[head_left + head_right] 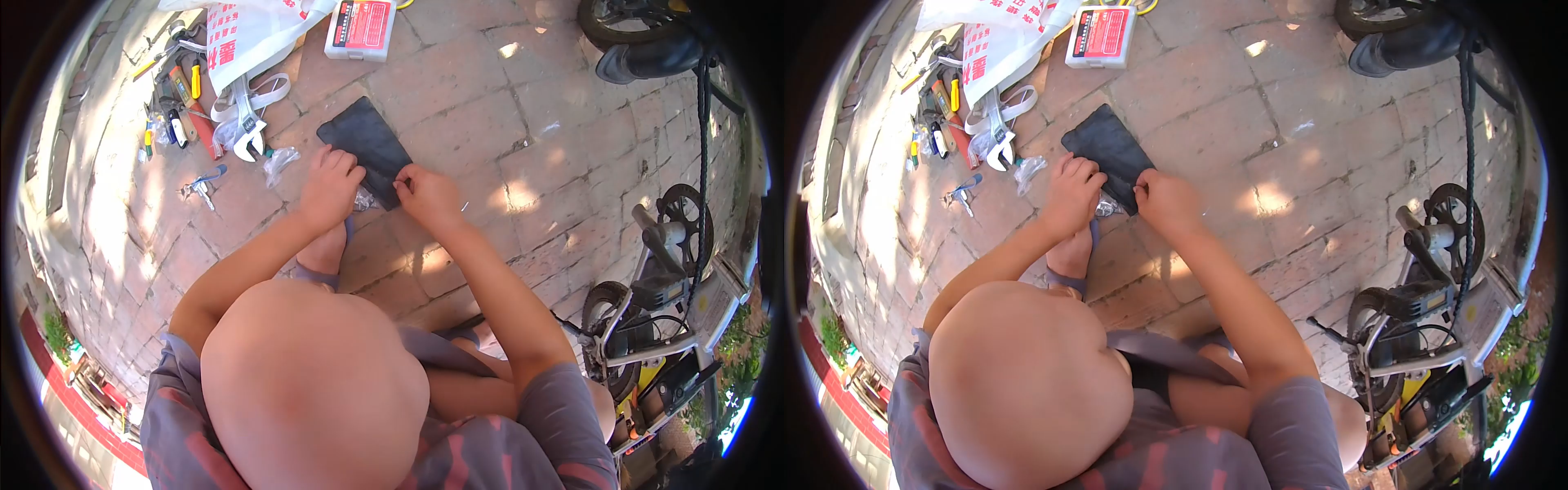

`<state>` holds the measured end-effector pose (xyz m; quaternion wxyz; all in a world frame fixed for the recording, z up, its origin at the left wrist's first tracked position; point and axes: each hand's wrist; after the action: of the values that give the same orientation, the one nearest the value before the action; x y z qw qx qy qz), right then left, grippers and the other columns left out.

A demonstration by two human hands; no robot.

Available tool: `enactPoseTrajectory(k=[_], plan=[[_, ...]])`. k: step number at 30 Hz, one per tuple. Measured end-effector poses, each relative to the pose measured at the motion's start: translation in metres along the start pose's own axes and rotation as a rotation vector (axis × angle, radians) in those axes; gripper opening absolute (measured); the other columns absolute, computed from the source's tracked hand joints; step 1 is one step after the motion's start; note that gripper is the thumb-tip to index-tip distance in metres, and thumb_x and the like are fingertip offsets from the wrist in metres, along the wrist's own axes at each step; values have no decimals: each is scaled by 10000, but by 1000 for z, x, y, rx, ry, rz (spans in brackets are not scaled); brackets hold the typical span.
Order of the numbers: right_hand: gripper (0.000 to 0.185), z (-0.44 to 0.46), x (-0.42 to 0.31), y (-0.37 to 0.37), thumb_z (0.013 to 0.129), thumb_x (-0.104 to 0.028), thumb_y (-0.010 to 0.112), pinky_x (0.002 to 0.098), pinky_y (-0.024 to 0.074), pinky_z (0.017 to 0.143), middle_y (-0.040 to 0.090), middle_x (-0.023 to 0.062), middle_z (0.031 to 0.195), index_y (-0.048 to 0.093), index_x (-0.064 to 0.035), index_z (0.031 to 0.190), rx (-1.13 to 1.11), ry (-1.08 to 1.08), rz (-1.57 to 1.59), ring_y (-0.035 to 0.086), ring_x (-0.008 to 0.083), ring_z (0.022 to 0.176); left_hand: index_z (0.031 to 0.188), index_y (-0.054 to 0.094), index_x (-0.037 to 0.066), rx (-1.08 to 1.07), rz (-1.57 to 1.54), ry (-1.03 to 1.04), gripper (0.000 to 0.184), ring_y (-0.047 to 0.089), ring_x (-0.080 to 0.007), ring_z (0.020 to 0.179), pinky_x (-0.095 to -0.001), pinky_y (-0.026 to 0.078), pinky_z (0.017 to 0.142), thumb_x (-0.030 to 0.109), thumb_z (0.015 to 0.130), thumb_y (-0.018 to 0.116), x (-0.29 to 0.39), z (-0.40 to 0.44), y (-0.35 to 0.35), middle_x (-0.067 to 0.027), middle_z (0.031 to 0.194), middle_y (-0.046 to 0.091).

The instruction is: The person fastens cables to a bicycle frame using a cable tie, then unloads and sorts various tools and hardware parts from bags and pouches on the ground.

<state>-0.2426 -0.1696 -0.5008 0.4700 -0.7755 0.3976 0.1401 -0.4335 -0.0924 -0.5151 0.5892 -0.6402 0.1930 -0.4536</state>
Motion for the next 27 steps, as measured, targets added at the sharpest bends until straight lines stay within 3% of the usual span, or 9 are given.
enactPoseTrajectory(k=[2, 5, 9, 12, 15, 18, 20, 23, 27], plan=[[204, 1, -4, 8, 808, -262, 667, 396, 501, 657, 684, 107, 797, 650, -129, 962, 8, -63, -134, 653, 294, 753, 863, 630, 78, -24, -29, 20, 171, 542, -242, 979, -449, 352, 1020, 91, 693, 638, -7, -6, -4, -62, 899, 551], [241, -7, -10, 3, 814, -264, 646, 428, 509, 698, 688, 112, 836, 637, -135, 1017, -226, -141, -286, 660, 305, 811, 888, 643, 80, -67, -141, 73, 191, 544, -251, 972, -457, 351, 1018, 92, 698, 663, -3, -7, -9, -63, 914, 565], [185, -14, 7, 20, 802, -217, 619, 439, 506, 709, 677, 128, 846, 644, -105, 947, -187, -217, -227, 653, 320, 821, 872, 660, 80, -152, -330, 83, 177, 548, -255, 942, -441, 366, 978, 114, 700, 690, 13, -11, -5, -64, 900, 576], [110, -17, 13, 27, 801, -145, 584, 454, 499, 684, 653, 144, 810, 635, -83, 877, -93, -282, -165, 638, 343, 772, 765, 647, 86, -85, -349, 114, 130, 538, -244, 881, -410, 393, 899, 156, 679, 713, 20, -8, 0, -52, 841, 558], [85, -19, 11, 27, 807, -133, 579, 450, 496, 668, 638, 138, 791, 629, -82, 853, -4, -351, -101, 630, 341, 746, 822, 665, 86, -172, -441, -28, 168, 545, -251, 917, -419, 368, 931, 163, 689, 732, 24, -8, -4, -50, 878, 581], [77, -20, 7, 13, 812, -139, 597, 445, 491, 644, 627, 135, 774, 621, -77, 850, 52, -426, 20, 624, 334, 719, 813, 663, 76, -184, -459, -144, 157, 571, -258, 844, -386, 421, 862, 146, 694, 737, 25, -5, -9, -62, 819, 588], [95, -22, 0, 2, 815, -153, 622, 433, 487, 619, 619, 131, 754, 614, -71, 862, 62, -443, 88, 621, 317, 693, 816, 659, 62, -245, -629, -269, 125, 593, -219, 784, -340, 452, 786, 132, 734, 722, 26, -1, -12, -49, 790, 612], [151, -27, -14, -13, 820, -179, 652, 397, 474, 576, 597, 110, 688, 604, -67, 910, -50, -111, 160, 607, 288, 633, 818, 657, 37, -310, -978, -567, 90, 609, -148, 733, -278, 472, 697, 115, 791, 694, 26, -2, -9, -36, 783, 649], [214, -31, -17, -10, 819, -213, 674, 367, 458, 538, 581, 81, 624, 598, -72, 961, -72, -188, 123, 589, 265, 576, 848, 659, 5, -350, -1352, -829, 113, 599, -84, 789, -240, 474, 714, 118, 846, 659, 20, 2, -14, -22, 835, 667]])
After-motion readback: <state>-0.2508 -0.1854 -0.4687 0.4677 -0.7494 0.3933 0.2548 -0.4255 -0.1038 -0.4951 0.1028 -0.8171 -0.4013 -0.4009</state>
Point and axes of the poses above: each hand's wrist, its own z-axis towards the middle knuckle, its own y-axis out of the palm, x = y × z
